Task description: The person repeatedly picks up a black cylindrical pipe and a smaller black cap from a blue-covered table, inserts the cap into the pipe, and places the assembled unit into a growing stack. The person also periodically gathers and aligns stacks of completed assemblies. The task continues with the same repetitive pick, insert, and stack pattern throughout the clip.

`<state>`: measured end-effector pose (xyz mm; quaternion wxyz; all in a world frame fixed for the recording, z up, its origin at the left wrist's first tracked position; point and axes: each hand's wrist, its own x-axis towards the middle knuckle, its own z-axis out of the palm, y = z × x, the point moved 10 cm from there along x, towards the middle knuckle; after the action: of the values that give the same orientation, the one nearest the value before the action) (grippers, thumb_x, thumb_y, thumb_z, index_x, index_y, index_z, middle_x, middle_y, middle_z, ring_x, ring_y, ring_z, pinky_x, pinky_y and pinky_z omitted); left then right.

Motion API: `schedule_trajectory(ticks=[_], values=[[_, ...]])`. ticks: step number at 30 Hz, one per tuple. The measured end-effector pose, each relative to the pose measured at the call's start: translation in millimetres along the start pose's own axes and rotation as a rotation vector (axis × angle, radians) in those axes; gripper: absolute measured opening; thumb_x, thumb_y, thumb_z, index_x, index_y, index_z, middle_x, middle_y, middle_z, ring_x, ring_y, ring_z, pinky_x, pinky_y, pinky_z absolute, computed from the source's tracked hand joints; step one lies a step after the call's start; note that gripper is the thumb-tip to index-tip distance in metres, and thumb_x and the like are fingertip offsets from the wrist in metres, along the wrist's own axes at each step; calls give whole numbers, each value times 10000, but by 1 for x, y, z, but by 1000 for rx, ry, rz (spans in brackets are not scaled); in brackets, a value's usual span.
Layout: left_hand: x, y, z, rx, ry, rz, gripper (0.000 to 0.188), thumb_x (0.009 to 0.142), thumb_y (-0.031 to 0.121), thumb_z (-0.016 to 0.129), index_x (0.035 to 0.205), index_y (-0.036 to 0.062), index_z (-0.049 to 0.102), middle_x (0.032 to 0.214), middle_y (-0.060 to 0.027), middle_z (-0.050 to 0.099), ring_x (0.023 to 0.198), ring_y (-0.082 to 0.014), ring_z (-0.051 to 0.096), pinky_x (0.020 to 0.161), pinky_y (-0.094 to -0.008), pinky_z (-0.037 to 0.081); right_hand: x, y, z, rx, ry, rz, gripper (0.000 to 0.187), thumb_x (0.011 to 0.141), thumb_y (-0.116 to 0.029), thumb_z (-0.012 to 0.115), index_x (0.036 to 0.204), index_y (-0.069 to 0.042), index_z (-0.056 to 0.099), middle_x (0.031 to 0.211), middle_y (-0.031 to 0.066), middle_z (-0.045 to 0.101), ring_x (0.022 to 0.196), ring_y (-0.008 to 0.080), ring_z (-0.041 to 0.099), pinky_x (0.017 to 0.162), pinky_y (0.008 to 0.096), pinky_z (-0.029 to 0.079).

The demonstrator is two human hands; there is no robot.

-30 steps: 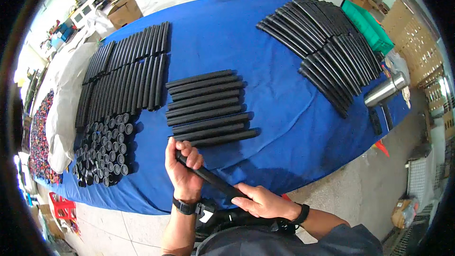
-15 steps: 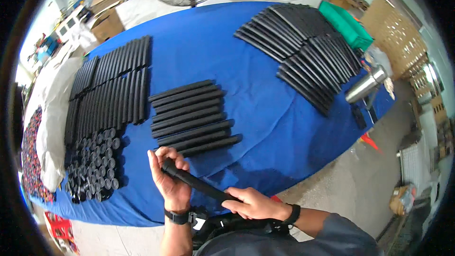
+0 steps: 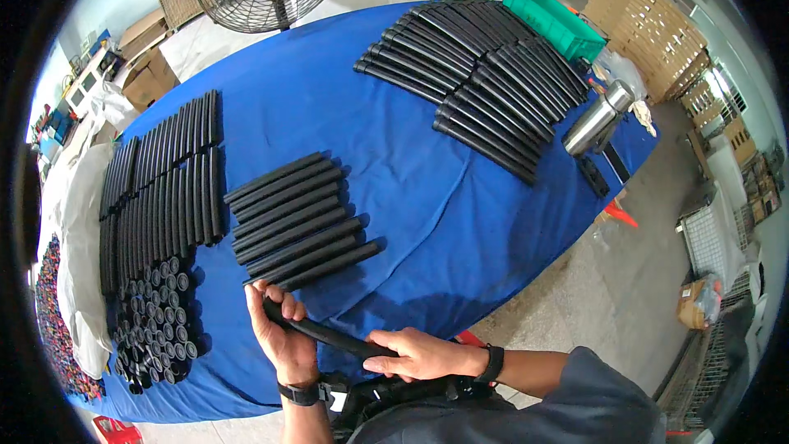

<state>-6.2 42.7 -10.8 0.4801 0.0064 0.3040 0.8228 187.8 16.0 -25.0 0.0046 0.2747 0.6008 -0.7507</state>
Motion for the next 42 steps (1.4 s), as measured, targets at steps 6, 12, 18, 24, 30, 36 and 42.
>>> schedule_trajectory(ticks=[6, 12, 18, 24, 30, 36, 42], values=[[-4, -13, 11, -92, -113, -114, 252, 1061, 367, 598, 1053, 117, 623, 776, 19, 512, 571, -73, 418, 503, -239, 368, -7, 5, 24, 438, -149, 115, 387, 1082, -376, 552, 1255, -30, 538, 796, 5, 598, 549, 80, 562, 465, 257, 440], [-1, -5, 4, 87, -33, 30, 276, 1055, 399, 598, 1085, 126, 623, 807, 21, 545, 592, -78, 446, 530, -237, 377, -4, -16, -4, -79, 91, -28, 455, 1071, -421, 558, 1289, -22, 542, 722, 60, 584, 597, 141, 604, 533, 325, 468], [-3, 5, 31, 91, 66, 82, 441, 1077, 524, 469, 1100, 109, 617, 917, -21, 611, 875, -166, 598, 766, -355, 483, -16, -99, -95, -579, 532, -432, 293, 1026, -308, 631, 1054, -17, 623, 778, 126, 592, 699, 249, 604, 662, 395, 481], [-16, -5, -25, 538, -181, 164, 382, 1084, 385, 514, 1042, 23, 628, 901, -82, 648, 814, -209, 636, 721, -351, 526, 45, -177, -299, -1104, 1030, -590, 333, 943, -303, 691, 945, 8, 572, 902, 221, 639, 867, 435, 625, 750, 531, 485], [-14, -12, -35, 577, -217, 93, 284, 1023, 233, 656, 1070, -47, 673, 901, -101, 683, 827, -181, 654, 785, -337, 549, 147, -169, -419, -1131, 1164, 2, 458, 967, -369, 632, 1187, 31, 592, 1216, 277, 644, 1146, 464, 640, 954, 557, 526], [-18, -5, -41, 700, -178, 125, 180, 1013, 137, 648, 1034, -39, 680, 920, -111, 687, 827, -180, 661, 775, -332, 550, 200, -177, -431, -1171, 1180, 91, 431, 953, -364, 656, 1204, -15, 630, 1230, 261, 668, 1155, 448, 655, 966, 576, 521], [-16, -6, -34, 740, -206, 130, 227, 1022, 181, 649, 1024, -45, 674, 915, -133, 687, 805, -214, 670, 744, -353, 559, 211, -184, -470, -1089, 1283, 141, 448, 929, -383, 685, 1233, -55, 659, 1257, 220, 683, 1186, 424, 654, 994, 552, 521]])
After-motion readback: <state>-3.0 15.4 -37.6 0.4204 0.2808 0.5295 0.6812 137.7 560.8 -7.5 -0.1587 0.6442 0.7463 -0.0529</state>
